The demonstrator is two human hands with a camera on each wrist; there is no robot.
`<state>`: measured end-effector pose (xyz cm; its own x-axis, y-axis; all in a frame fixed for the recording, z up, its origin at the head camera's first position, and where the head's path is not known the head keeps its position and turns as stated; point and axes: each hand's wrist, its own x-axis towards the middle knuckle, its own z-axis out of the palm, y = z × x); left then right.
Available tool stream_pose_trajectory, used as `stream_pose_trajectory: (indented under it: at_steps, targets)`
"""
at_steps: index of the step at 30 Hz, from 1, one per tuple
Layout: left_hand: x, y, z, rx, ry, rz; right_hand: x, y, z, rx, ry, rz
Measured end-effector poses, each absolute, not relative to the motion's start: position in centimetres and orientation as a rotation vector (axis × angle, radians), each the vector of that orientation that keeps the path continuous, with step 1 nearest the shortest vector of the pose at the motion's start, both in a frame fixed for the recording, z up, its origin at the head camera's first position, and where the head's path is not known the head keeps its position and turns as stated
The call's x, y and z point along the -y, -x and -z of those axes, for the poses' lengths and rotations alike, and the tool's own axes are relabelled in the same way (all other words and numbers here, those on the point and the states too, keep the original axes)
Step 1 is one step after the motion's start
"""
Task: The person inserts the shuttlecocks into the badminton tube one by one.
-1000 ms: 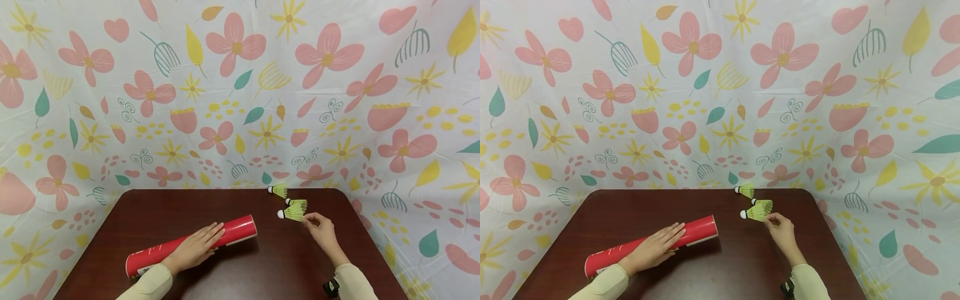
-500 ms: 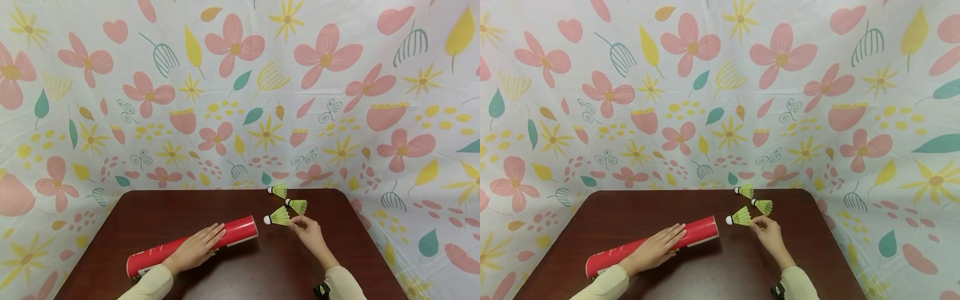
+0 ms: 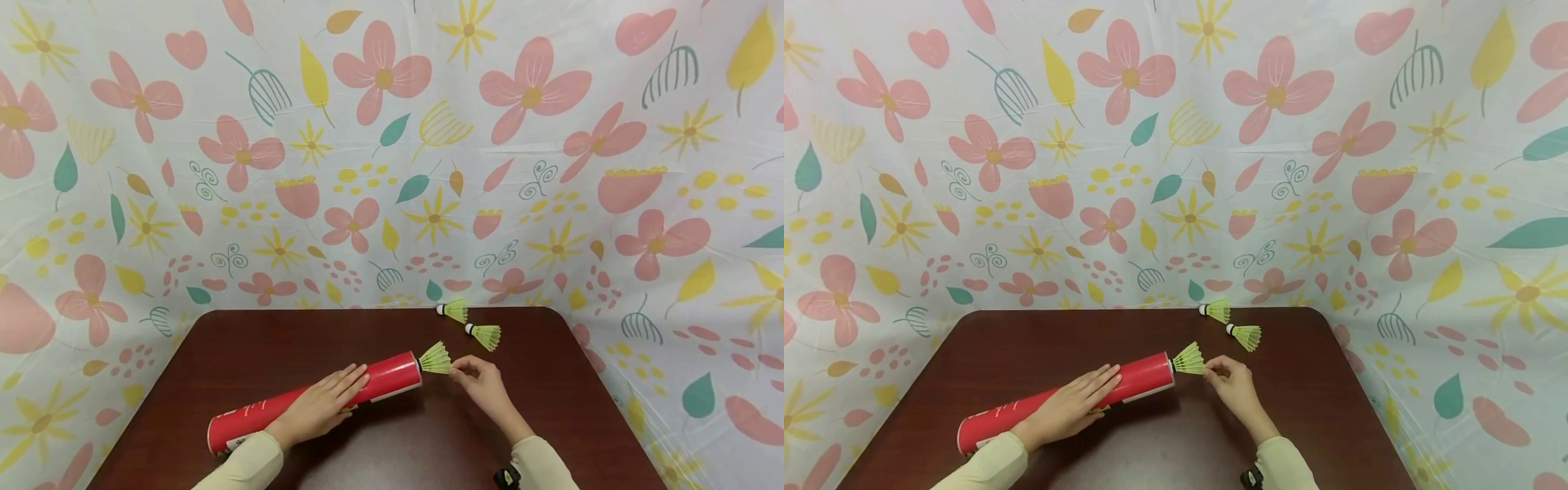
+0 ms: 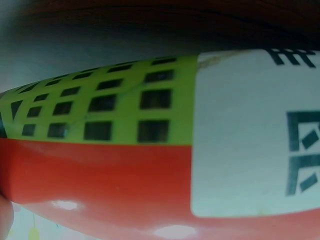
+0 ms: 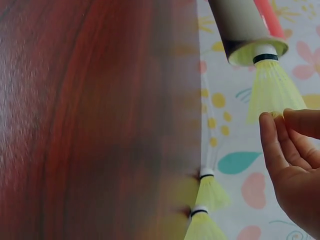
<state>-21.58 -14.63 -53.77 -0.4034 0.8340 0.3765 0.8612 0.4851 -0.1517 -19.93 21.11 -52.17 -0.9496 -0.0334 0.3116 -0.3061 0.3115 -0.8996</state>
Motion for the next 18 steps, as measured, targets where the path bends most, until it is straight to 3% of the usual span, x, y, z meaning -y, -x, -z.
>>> stream_pose_trajectory:
  at_steps: [18]
  targets:
    - [14.4,21.4,54.2,2.325,1.425,0.102,-19.2,20.2,53.3,2.426,-0.472,-1.710]
